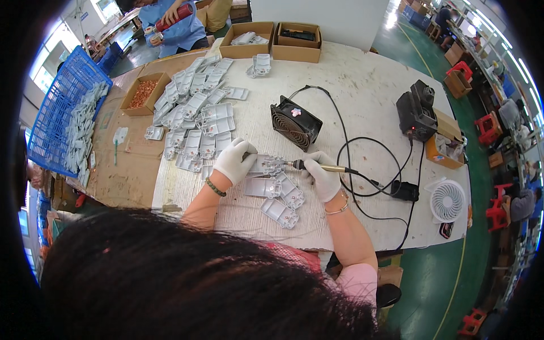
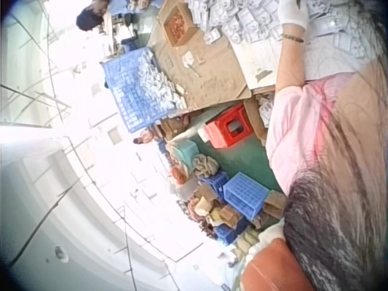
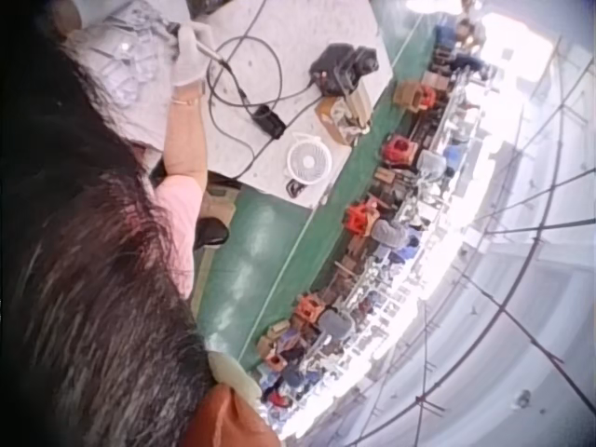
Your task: Soldering small electronic components and wires onto plastic housings at a factory workstation.
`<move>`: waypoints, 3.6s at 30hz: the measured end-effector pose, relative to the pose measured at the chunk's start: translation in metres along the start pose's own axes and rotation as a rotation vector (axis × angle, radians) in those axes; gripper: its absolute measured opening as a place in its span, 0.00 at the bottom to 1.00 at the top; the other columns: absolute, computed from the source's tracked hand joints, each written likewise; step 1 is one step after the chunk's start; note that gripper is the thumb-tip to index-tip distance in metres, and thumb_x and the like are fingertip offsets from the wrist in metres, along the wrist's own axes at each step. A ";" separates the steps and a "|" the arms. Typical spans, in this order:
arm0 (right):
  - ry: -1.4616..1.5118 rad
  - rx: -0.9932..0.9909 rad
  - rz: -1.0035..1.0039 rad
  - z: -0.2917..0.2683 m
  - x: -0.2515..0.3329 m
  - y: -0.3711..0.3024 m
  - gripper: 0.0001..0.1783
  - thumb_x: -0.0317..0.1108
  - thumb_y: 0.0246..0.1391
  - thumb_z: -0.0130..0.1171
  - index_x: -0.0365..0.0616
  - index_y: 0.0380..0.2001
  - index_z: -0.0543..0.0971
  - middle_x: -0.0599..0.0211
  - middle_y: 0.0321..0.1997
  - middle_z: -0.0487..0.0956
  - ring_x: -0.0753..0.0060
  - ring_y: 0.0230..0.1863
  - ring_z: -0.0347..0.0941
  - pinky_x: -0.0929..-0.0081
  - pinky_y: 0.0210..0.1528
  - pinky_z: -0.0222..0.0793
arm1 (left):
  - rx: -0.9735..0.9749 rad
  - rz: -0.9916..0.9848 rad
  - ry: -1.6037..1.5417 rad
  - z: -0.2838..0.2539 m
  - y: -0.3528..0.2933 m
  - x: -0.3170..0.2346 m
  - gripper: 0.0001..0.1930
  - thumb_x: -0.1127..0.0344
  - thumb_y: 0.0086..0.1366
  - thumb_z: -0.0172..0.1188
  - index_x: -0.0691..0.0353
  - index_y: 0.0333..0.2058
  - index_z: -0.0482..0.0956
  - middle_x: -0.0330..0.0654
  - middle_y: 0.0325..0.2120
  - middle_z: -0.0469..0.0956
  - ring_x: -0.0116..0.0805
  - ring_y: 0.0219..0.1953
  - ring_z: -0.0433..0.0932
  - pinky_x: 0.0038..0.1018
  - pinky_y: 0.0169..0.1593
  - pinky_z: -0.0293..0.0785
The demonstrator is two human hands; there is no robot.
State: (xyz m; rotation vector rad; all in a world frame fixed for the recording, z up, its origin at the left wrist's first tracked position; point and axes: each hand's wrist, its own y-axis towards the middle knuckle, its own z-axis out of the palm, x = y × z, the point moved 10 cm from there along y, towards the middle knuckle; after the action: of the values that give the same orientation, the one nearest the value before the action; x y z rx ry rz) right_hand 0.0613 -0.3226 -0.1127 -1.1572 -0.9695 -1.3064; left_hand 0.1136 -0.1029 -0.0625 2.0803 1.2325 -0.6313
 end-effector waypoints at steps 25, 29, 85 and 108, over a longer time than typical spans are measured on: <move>0.022 0.049 0.026 0.004 -0.004 0.000 0.08 0.35 0.56 0.55 0.42 0.29 0.74 0.72 0.22 0.76 0.88 0.20 0.67 0.87 0.22 0.64 | 0.017 -0.020 0.020 0.002 0.000 0.003 0.03 0.67 0.58 0.57 0.58 0.30 0.75 0.45 0.31 0.73 0.49 0.33 0.75 0.38 0.37 0.72; -0.018 0.111 0.017 0.016 -0.001 -0.002 0.07 0.33 0.56 0.55 0.41 0.28 0.74 0.72 0.22 0.76 0.88 0.20 0.67 0.88 0.21 0.64 | 0.013 -0.006 0.010 -0.001 -0.002 0.004 0.03 0.67 0.58 0.57 0.58 0.30 0.75 0.45 0.31 0.73 0.49 0.33 0.75 0.38 0.37 0.72; 0.267 -0.045 -0.027 -0.012 -0.008 0.007 0.08 0.35 0.59 0.51 0.41 0.32 0.74 0.72 0.21 0.74 0.87 0.18 0.65 0.89 0.19 0.60 | -0.175 0.172 0.355 -0.029 0.008 0.027 0.12 0.58 0.50 0.67 0.60 0.23 0.77 0.45 0.39 0.78 0.45 0.43 0.74 0.36 0.46 0.70; 0.425 -0.035 -0.056 -0.017 -0.012 0.010 0.08 0.33 0.61 0.49 0.40 0.33 0.74 0.70 0.20 0.73 0.84 0.17 0.64 0.87 0.20 0.60 | -0.059 -0.354 -0.855 -0.007 0.008 0.077 0.13 0.60 0.64 0.54 0.66 0.30 0.70 0.42 0.33 0.75 0.24 0.33 0.71 0.24 0.35 0.70</move>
State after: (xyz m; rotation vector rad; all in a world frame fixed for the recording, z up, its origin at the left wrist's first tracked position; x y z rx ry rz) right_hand 0.0688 -0.3377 -0.1281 -0.8331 -0.6711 -1.5404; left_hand 0.1554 -0.0556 -0.1074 1.2784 1.0594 -1.4313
